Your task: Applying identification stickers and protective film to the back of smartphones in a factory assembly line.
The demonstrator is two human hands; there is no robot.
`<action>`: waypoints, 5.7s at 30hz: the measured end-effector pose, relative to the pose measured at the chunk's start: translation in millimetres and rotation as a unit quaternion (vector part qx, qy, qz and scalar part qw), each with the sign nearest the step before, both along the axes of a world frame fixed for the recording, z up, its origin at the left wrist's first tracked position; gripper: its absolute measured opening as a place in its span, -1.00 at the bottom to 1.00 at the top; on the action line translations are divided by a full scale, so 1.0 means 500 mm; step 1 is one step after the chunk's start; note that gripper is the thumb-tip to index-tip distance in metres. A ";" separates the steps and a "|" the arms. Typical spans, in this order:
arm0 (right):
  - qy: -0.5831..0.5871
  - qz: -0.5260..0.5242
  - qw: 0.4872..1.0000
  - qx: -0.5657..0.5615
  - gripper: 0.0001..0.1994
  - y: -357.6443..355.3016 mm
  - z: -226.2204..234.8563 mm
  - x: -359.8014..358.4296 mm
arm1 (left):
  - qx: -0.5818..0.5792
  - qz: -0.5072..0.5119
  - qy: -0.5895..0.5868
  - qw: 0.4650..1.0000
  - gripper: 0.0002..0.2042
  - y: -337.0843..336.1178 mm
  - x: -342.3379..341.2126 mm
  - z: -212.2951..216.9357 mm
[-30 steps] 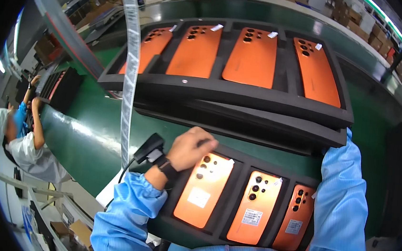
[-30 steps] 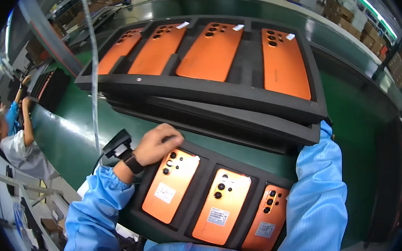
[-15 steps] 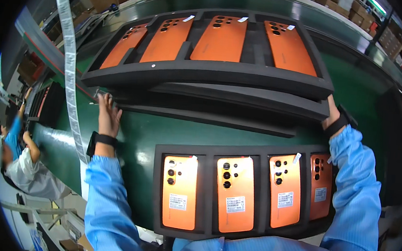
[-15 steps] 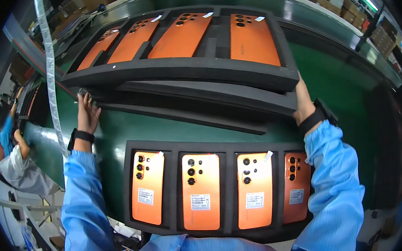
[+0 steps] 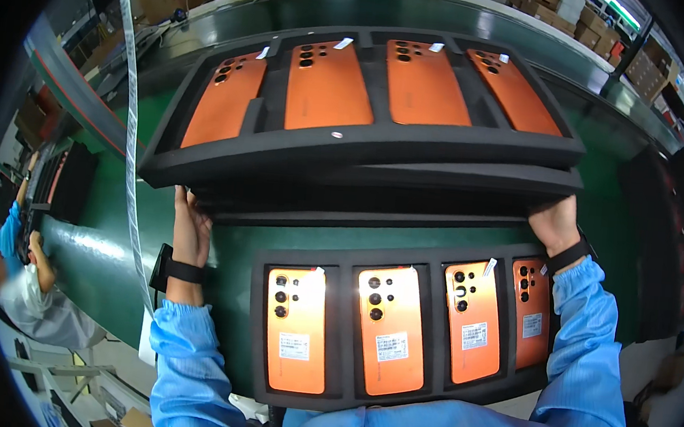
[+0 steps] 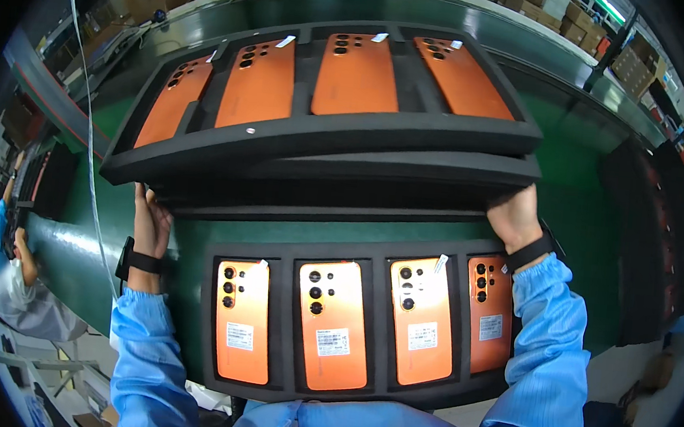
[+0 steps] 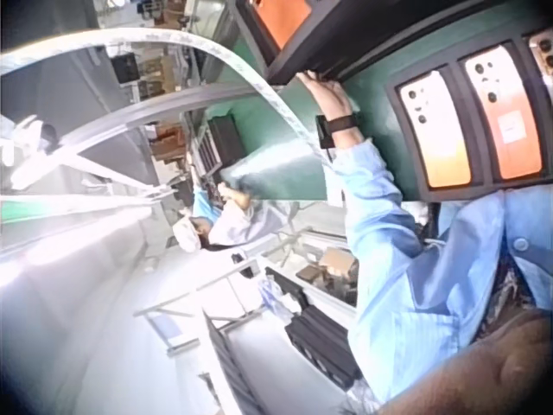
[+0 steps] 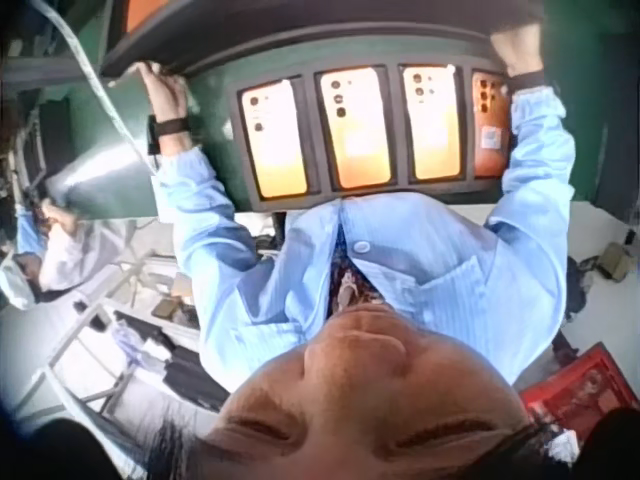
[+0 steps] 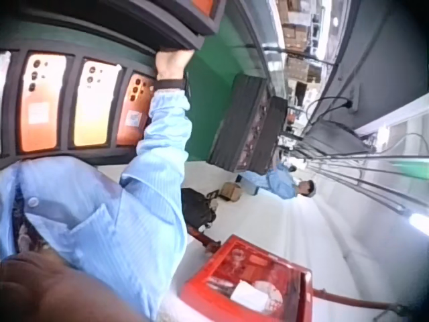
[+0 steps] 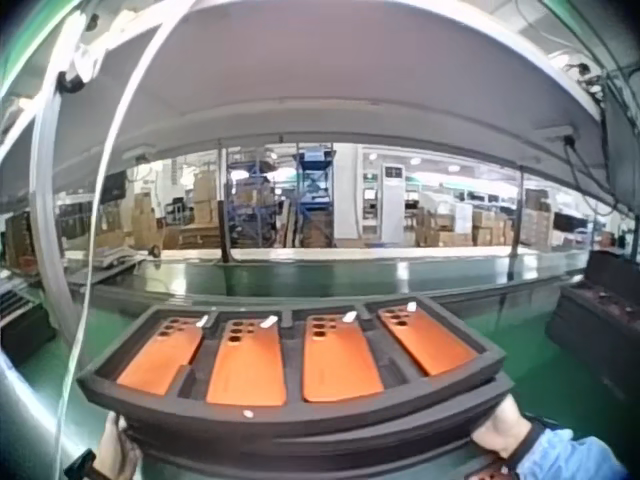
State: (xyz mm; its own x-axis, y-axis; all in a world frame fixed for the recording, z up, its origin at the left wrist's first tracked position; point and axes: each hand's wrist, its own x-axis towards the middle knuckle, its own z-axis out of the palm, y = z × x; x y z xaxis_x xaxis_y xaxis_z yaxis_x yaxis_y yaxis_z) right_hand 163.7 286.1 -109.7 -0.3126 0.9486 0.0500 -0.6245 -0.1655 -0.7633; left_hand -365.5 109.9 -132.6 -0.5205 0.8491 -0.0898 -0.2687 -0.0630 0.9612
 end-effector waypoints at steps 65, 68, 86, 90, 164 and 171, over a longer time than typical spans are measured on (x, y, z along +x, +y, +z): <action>-0.456 -0.291 0.836 0.092 -0.51 -0.525 -0.019 0.167 | -0.108 -0.066 0.327 0.937 -0.56 -0.359 0.296 0.078; -0.510 -0.298 0.801 0.094 -0.54 -0.513 -0.009 0.162 | -0.095 -0.050 0.377 0.920 -0.57 -0.359 0.288 0.066; -0.629 -0.305 0.699 0.151 -0.59 -0.459 -0.006 0.154 | -0.060 -0.062 0.369 0.925 -0.56 -0.337 0.282 0.039; -0.633 -0.282 0.696 0.190 -0.59 -0.469 0.004 0.148 | -0.085 -0.062 0.314 0.944 -0.49 -0.372 0.280 0.054; -0.342 -0.142 0.738 0.564 -0.82 -0.331 0.158 -0.316 | -0.062 -0.283 0.694 0.659 -0.79 -0.042 0.323 0.161; -0.341 -0.127 0.734 0.573 -0.84 -0.334 0.160 -0.316 | -0.027 -0.247 0.609 0.753 -0.87 -0.030 0.321 0.142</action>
State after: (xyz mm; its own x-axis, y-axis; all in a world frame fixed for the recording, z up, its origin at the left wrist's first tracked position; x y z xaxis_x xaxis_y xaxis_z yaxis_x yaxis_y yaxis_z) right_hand 5.6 119.1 -29.4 -0.4555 0.4369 0.7757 0.0674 0.8857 -0.4593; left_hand -205.0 95.1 -61.6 0.1333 0.9786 0.1569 0.8366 -0.1960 0.5115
